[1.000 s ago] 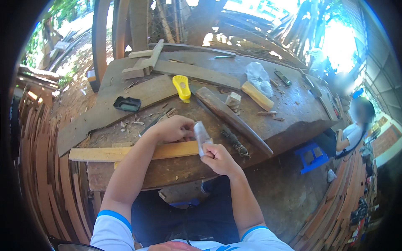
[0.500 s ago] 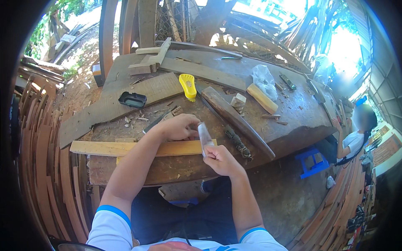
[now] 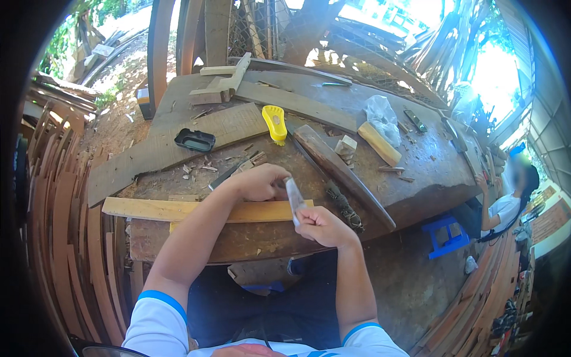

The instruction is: Sawing and sanding a small wooden block at a workshop bench.

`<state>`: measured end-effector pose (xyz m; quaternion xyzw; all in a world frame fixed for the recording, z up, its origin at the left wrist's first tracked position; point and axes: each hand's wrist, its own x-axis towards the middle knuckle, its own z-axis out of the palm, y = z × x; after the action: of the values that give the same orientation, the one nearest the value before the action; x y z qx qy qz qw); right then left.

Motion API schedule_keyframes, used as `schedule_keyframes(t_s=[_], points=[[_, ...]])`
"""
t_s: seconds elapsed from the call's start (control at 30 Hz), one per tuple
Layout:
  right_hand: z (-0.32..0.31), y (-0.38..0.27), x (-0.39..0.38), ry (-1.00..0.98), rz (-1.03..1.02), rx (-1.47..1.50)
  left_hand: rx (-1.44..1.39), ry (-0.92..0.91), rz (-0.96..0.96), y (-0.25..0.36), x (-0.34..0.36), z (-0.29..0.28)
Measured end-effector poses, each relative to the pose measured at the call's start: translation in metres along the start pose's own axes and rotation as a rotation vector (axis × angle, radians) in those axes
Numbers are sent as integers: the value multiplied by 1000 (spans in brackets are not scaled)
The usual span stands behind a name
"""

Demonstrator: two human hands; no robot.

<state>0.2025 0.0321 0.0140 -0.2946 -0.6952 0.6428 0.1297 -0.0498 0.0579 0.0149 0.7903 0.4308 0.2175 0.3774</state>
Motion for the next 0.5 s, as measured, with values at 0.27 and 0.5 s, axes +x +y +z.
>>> schedule_keyframes(t_s=[0.27, 0.5], points=[[-11, 4, -4, -96, -20, -70, 11, -5, 19, 1, -1, 2], [0, 8, -7, 145, -71, -85, -289, 10, -167, 4, 2, 2]])
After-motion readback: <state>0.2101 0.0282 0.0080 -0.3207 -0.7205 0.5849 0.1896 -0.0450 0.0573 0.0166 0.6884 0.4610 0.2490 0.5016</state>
